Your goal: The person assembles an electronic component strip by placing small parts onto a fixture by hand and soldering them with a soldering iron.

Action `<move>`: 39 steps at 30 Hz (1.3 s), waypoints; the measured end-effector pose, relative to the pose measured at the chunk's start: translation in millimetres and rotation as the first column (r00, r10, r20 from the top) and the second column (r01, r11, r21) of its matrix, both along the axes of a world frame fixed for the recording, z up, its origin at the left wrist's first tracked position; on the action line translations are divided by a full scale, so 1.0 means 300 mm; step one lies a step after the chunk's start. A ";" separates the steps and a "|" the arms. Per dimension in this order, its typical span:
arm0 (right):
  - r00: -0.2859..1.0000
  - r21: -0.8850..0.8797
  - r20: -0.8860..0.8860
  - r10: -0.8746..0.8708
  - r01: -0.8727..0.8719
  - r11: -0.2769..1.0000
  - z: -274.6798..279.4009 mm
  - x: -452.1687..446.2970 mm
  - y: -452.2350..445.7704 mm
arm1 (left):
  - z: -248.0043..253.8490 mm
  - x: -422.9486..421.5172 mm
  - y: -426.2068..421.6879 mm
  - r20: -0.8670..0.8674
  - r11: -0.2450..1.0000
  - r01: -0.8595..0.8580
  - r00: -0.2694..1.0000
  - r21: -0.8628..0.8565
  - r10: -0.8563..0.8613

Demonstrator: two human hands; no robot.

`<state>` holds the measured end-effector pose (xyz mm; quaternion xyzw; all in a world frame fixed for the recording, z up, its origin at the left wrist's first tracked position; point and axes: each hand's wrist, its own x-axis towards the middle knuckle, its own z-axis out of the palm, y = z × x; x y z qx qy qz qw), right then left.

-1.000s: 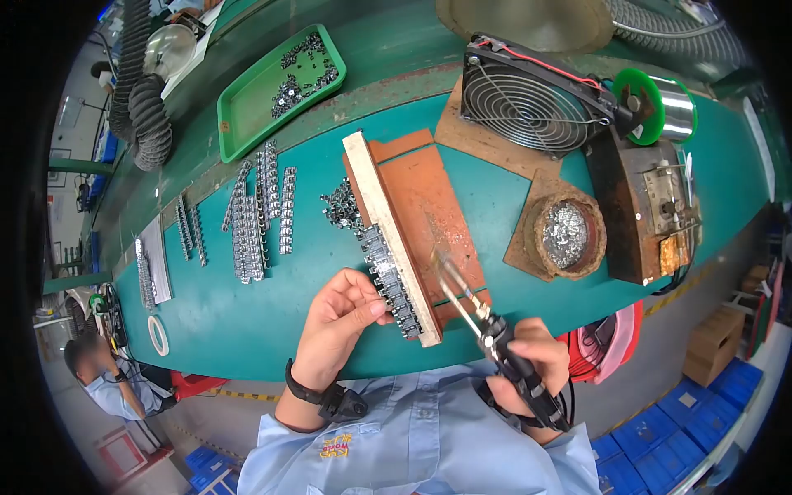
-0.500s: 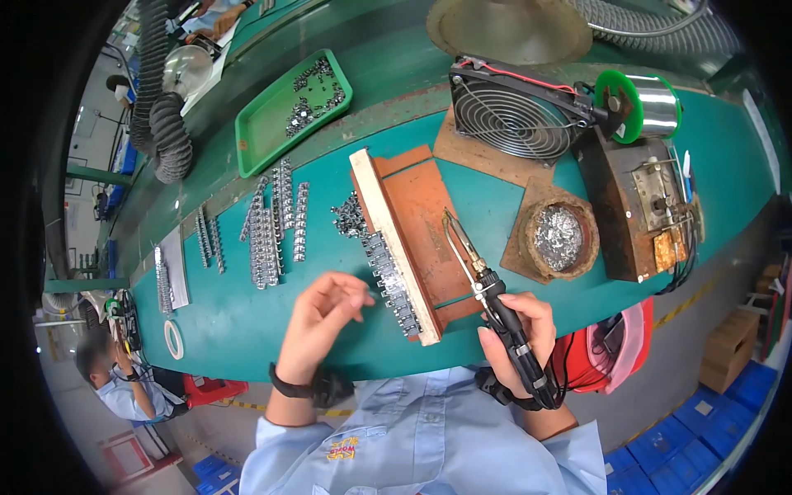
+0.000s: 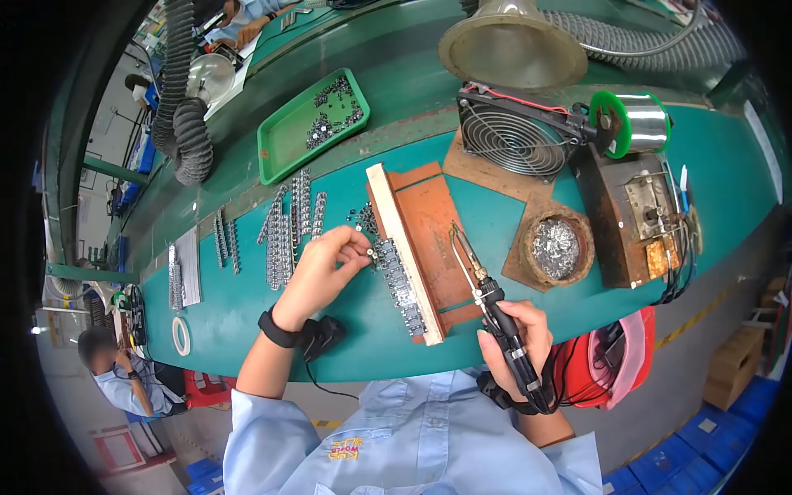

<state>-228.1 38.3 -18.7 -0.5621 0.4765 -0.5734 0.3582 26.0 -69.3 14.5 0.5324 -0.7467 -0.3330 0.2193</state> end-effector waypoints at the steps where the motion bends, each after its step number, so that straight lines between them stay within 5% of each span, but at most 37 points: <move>1: 1.000 0.003 -0.001 0.003 -0.003 1.000 0.000 0.001 0.000 | 0.000 0.006 0.010 -0.055 0.999 0.023 0.998 0.031 -0.021; 5: 1.000 0.011 -0.012 0.001 0.000 1.000 0.007 0.003 0.000 | 0.018 0.034 0.036 -0.060 0.994 -0.054 0.997 -0.099 0.048; 22: 1.000 0.126 0.023 -0.011 0.008 0.992 0.013 0.015 0.014 | 0.019 0.008 0.111 0.040 0.997 -0.017 0.999 -0.075 0.020; 26: 1.000 0.103 0.015 -0.005 0.004 0.995 0.006 0.014 0.011 | 0.046 -0.021 0.180 -0.258 0.973 -0.014 0.963 0.231 0.075; 29: 1.000 0.111 0.005 0.006 -0.006 0.994 0.012 0.012 0.011 | 0.008 -0.056 0.228 -0.618 0.823 0.097 0.711 0.560 0.336; 33: 0.999 0.097 0.004 0.032 -0.032 0.995 0.007 0.005 0.008 | -0.005 -0.073 0.243 -0.633 0.718 0.116 0.581 0.687 0.511; 39: 0.999 0.107 0.011 0.033 -0.034 0.994 0.004 0.001 0.009 | -0.005 -0.092 0.251 -0.587 0.664 0.086 0.559 0.743 0.586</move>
